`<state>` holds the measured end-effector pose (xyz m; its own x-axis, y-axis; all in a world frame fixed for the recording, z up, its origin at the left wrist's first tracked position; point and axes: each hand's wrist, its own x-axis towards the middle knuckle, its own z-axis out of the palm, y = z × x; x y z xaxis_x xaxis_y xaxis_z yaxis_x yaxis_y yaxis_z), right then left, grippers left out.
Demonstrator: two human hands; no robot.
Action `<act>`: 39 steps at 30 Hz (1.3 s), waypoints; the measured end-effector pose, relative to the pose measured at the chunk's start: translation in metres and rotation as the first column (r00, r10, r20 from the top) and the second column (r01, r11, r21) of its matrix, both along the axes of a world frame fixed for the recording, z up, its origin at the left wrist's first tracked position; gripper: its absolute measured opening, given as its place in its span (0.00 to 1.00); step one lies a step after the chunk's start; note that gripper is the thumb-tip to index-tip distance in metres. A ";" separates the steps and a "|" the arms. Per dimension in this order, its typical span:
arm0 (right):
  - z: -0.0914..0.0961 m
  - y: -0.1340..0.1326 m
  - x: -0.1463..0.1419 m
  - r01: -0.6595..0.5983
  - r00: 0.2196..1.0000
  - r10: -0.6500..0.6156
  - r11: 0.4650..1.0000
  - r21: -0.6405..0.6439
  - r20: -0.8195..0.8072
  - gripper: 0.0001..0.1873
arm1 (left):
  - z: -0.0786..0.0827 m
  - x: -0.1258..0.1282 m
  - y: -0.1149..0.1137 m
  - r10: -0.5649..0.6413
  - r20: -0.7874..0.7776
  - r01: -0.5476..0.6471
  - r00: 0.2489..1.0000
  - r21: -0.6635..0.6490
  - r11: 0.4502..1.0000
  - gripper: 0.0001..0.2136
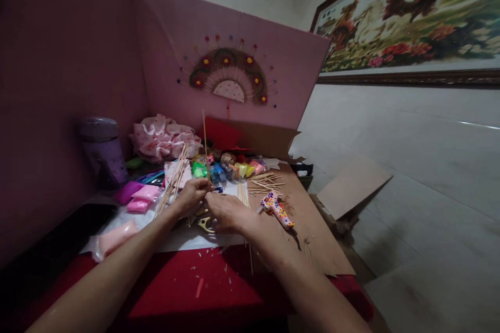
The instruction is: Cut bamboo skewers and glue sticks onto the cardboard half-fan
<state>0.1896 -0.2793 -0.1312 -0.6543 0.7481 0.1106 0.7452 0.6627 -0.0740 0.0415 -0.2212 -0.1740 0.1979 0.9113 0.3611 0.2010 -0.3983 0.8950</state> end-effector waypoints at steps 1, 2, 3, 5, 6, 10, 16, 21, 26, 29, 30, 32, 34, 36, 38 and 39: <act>0.005 -0.002 0.004 -0.010 1.000 0.010 1.000 0.000 -0.001 0.21 | 0.001 0.000 0.000 -0.004 -0.022 0.004 1.000 0.014 1.000 0.09; 0.009 -0.004 0.010 -0.017 1.000 0.017 1.000 -0.003 -0.013 0.21 | 0.001 0.000 0.000 -0.010 -0.038 0.011 0.999 0.022 1.000 0.09; 0.012 -0.007 0.016 -0.033 0.998 0.033 0.999 -0.004 -0.048 0.22 | 0.000 0.001 0.001 -0.017 -0.051 0.019 0.999 0.024 1.000 0.09; 0.016 -0.014 0.030 -0.080 0.990 0.079 0.997 0.004 -0.115 0.20 | -0.001 0.003 0.002 -0.025 -0.071 0.027 0.997 0.026 0.999 0.09; 0.016 -0.018 0.037 -0.088 0.986 0.089 0.996 0.014 -0.141 0.21 | -0.001 0.004 0.003 -0.028 -0.080 0.030 0.996 0.028 0.999 0.08; 0.017 -0.026 0.065 -0.016 0.982 0.018 1.000 0.011 -0.190 0.26 | -0.002 0.003 0.005 -0.001 -0.113 0.006 0.994 0.045 0.999 0.08; 0.015 -0.024 0.104 0.106 0.956 -0.099 0.994 0.008 -0.275 0.24 | -0.002 -0.004 0.008 0.080 -0.157 -0.071 0.984 0.064 0.995 0.09; 0.013 -0.023 0.129 0.123 0.754 -0.227 0.971 -0.207 -0.617 0.27 | -0.006 -0.007 0.014 0.116 -0.144 -0.107 0.983 0.069 0.992 0.09; 0.002 -0.016 0.110 0.140 0.343 -0.331 0.944 -0.300 -0.879 0.26 | -0.006 -0.003 0.012 0.057 -0.090 -0.052 0.994 0.055 0.997 0.10; -0.004 -0.004 0.078 0.213 0.238 -0.290 0.947 -0.242 -0.927 0.17 | -0.005 0.003 0.007 -0.084 -0.016 0.084 0.996 0.015 0.996 0.10; -0.005 0.001 0.066 0.182 0.187 -0.288 0.950 -0.255 -0.939 0.16 | -0.005 0.005 0.005 -0.124 -0.005 0.124 0.992 -0.004 0.992 0.10; -0.006 0.013 0.044 0.128 0.098 -0.267 0.959 -0.254 -0.959 0.17 | -0.005 0.007 0.003 -0.163 -0.002 0.163 0.987 -0.038 0.986 0.09; -0.008 0.024 0.026 0.054 0.121 -0.208 0.978 -0.203 -0.971 0.21 | -0.005 0.008 0.000 -0.180 0.014 0.180 0.984 -0.068 0.981 0.08; -0.012 0.031 0.012 0.036 0.147 -0.161 0.987 -0.157 -0.976 0.21 | -0.003 0.009 -0.003 -0.202 0.040 0.205 0.979 -0.091 0.974 0.08; -0.018 0.033 0.004 0.042 0.131 -0.145 0.989 -0.140 -0.981 0.20 | -0.001 0.010 -0.006 -0.240 0.050 0.244 0.969 -0.103 0.964 0.08; -0.021 0.032 0.001 0.046 0.103 -0.147 0.989 -0.143 -0.984 0.19 | 0.000 0.011 -0.007 -0.259 0.053 0.263 0.964 -0.102 0.959 0.07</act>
<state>0.1902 -0.2469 -0.1519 0.0769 0.8324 0.5489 0.0334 0.5480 -0.8358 0.0524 -0.2283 -0.1742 0.4220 0.8635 0.2761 0.0671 -0.3335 0.9404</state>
